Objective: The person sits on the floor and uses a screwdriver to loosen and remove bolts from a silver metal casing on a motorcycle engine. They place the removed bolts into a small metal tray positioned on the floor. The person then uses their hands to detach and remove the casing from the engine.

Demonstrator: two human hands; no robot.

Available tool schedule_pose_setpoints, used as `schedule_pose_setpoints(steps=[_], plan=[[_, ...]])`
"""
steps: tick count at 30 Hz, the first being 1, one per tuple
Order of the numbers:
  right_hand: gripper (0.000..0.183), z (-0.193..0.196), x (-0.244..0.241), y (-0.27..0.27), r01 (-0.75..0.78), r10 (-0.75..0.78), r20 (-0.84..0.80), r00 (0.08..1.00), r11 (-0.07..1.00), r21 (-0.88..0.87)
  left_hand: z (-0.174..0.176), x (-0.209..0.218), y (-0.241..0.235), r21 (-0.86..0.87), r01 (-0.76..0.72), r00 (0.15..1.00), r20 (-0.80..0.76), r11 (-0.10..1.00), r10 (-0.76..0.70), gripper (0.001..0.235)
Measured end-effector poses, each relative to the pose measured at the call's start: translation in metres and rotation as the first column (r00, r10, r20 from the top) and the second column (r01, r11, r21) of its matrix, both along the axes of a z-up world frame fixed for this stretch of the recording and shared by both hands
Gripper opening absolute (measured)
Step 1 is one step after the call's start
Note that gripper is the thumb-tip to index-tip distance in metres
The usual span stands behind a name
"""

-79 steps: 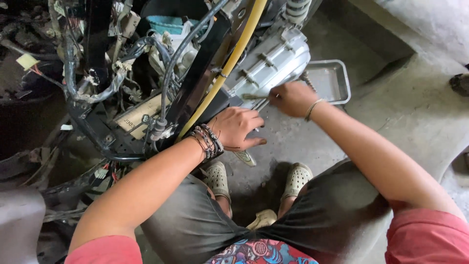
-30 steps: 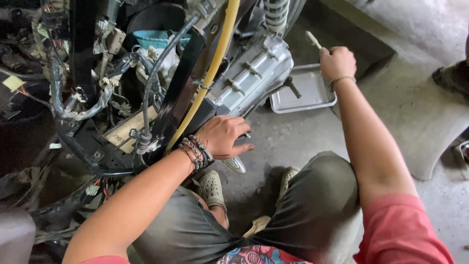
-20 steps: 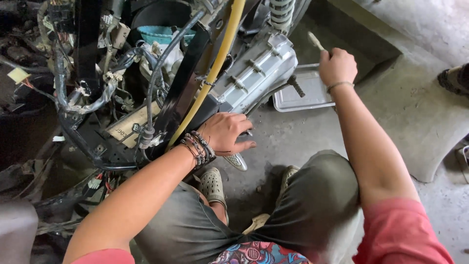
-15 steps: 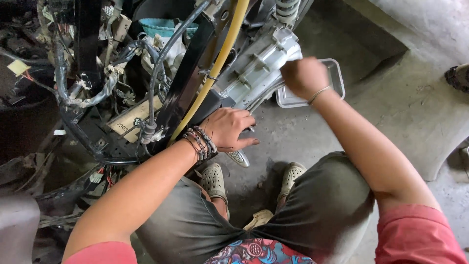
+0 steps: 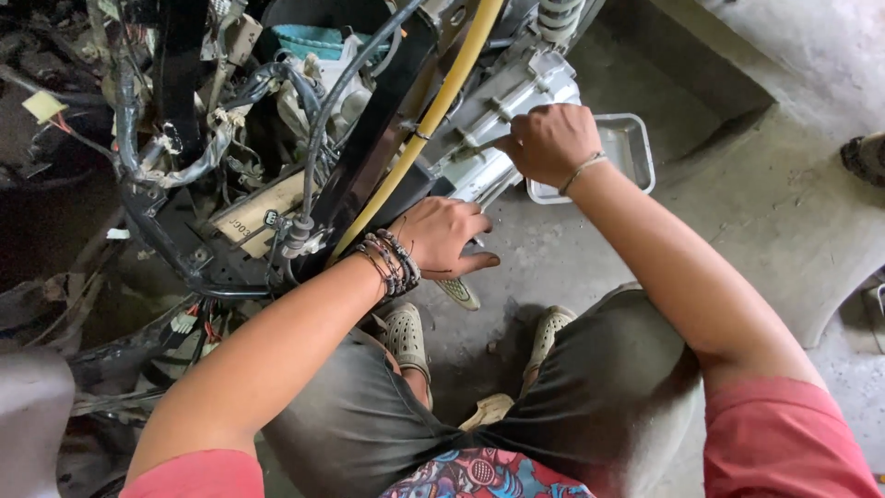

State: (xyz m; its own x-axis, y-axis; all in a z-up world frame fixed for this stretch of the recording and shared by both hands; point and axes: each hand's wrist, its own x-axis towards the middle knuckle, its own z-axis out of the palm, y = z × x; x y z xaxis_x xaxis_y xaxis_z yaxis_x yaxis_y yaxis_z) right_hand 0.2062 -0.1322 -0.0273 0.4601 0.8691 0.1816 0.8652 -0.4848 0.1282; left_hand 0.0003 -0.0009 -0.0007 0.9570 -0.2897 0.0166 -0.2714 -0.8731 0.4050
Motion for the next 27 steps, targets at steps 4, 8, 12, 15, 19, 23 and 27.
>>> schedule_pose_setpoints(steps=[4, 8, 12, 15, 19, 23, 27], plan=[[0.031, 0.028, 0.008, 0.004, 0.023, -0.042, 0.148, 0.988, 0.991, 0.13, 0.012, -0.001, 0.001, 0.029, 0.006, 0.999, -0.052, 1.0, -0.005, 0.059], [0.024, 0.008, -0.017, 0.008, 0.043, -0.04, 0.097, 0.994, 0.999, -0.024, 0.014, 0.001, 0.0, 0.006, 0.002, 1.0, -0.031, 1.0, -0.002, 0.058], [0.025, -0.002, 0.025, -0.001, 0.105, -0.095, 0.196, 0.976, 0.994, -0.043, 0.003, 0.0, 0.001, -0.016, -0.009, 1.0, -0.022, 1.0, 0.009, 0.059], [0.044, 0.025, -0.008, 0.008, 0.221, -0.243, -0.109, 0.964, 0.958, -0.181, 0.004, 0.002, 0.002, -0.01, -0.002, 1.0, -0.01, 1.0, 0.002, 0.057], [0.036, 0.013, -0.021, 0.011, 0.208, -0.213, 0.008, 0.977, 0.947, -0.244, -0.001, 0.002, 0.001, -0.011, -0.003, 1.0, 0.026, 1.0, 0.003, 0.056], [0.065, 0.044, 0.026, 0.007, 0.372, -0.366, 0.077, 0.928, 0.882, -0.29, -0.015, 0.002, 0.0, -0.044, -0.005, 0.999, 0.032, 0.999, 0.006, 0.064], [0.039, 0.0, 0.018, 0.009, 0.008, 0.033, 0.191, 0.981, 0.978, -0.21, 0.005, 0.004, -0.001, -0.01, 0.018, 0.999, -0.038, 1.0, -0.019, 0.062]])
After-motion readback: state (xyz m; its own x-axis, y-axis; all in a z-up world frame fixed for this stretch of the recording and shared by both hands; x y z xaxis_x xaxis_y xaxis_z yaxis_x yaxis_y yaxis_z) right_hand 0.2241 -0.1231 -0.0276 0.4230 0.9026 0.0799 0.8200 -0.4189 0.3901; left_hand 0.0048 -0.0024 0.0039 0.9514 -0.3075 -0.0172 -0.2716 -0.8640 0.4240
